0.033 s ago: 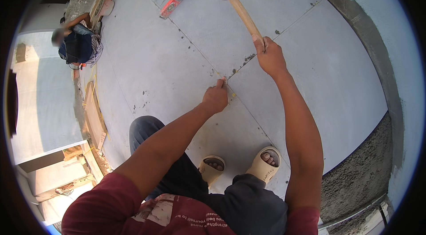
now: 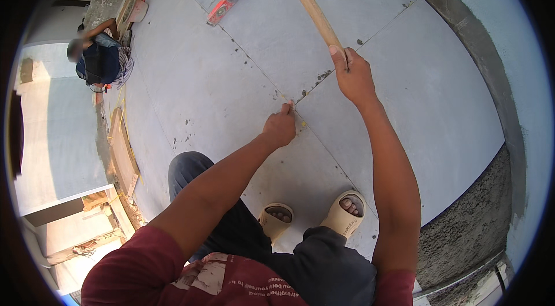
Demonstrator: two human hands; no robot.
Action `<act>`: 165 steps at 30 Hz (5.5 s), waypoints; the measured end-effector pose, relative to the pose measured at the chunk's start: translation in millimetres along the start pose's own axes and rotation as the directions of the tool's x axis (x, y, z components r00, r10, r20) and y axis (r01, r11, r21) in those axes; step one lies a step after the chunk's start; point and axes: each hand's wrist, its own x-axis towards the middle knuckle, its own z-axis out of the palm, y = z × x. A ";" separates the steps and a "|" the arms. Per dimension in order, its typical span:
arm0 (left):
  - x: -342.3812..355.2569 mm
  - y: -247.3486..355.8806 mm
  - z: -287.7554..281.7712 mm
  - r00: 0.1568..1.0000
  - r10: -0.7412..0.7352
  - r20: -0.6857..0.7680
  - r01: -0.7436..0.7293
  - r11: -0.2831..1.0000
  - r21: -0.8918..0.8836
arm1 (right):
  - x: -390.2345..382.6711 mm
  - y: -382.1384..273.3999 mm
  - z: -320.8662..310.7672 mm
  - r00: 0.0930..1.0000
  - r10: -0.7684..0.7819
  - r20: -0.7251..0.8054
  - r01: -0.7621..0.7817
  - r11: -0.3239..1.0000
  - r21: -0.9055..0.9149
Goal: The person installs floor tiles by spreading cement with a trowel, placing tiles, and tapping them with a rubber mallet. They use a level to check alignment and a tape measure to mark spacing.
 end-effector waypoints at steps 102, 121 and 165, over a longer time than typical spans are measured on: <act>62.5 294.0 -70.3 0.940 0.305 0.152 -0.333 0.914 0.231 | -264.3 84.5 -158.1 0.585 0.363 -0.725 -0.227 0.932 0.284; 41.3 261.3 -47.7 0.890 0.413 0.196 -0.455 0.767 0.452 | -342.9 166.8 -57.4 0.508 0.614 -0.604 -0.528 0.776 0.344; 47.8 249.7 -62.1 0.899 0.389 0.201 -0.437 0.813 0.385 | -410.5 132.5 -203.3 0.022 0.764 -0.645 0.436 0.574 0.694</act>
